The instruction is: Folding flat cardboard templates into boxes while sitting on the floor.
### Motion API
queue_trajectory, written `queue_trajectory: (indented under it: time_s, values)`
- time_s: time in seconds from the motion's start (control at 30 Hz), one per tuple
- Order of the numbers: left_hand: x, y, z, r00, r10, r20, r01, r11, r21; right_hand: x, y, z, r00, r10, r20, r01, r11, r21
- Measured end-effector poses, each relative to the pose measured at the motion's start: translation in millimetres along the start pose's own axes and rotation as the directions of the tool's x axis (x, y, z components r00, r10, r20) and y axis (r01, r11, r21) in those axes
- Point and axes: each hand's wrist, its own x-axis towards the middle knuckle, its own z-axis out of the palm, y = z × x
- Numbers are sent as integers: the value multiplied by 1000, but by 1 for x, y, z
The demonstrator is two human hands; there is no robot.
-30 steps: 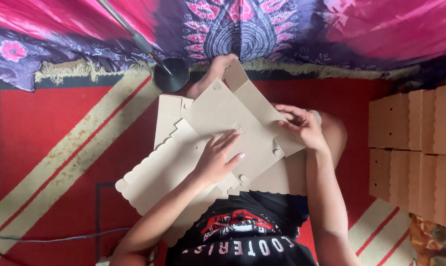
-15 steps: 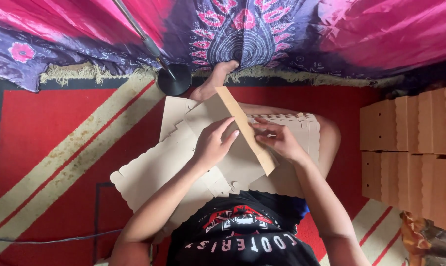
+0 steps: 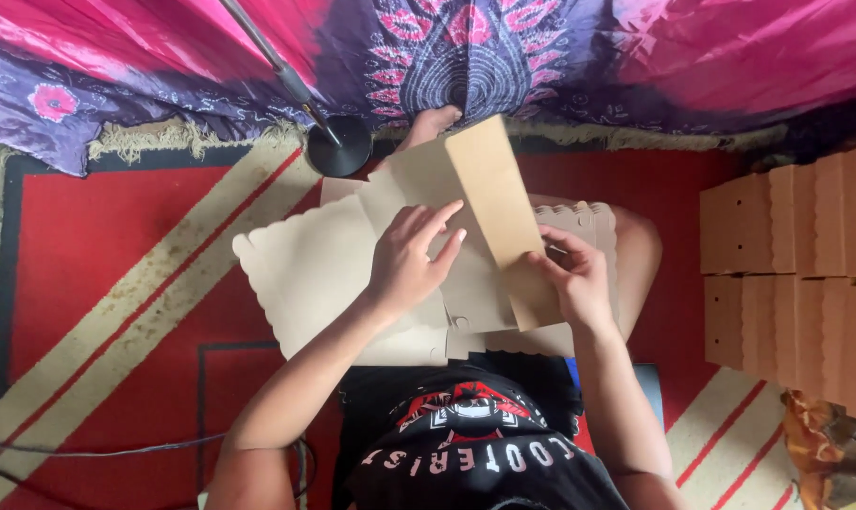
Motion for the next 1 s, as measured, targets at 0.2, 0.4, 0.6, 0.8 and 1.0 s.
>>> queue_trajectory:
  time_s: [0.2, 0.4, 0.6, 0.8, 1.0]
  values:
    - [-7, 9, 21, 985, 30, 169, -14, 996, -91, -37, 14, -25, 946, -161, -280, 154, 987, -47]
    - [-37, 38, 87, 941, 134, 310, -78, 979, -187, -49, 38, -48, 859, -288, -424, 229, 956, -184]
    - [-50, 58, 129, 918, 246, 309, -216, 968, -129, -45, 45, -55, 714, -398, -576, 391, 909, -144]
    - [-55, 66, 109, 891, 178, 418, -195, 981, -3, -73, 47, -27, 819, -302, -488, 361, 932, 29]
    - [-85, 56, 101, 832, 102, 545, -111, 994, -16, -74, 53, -22, 947, -109, -302, 164, 972, 165]
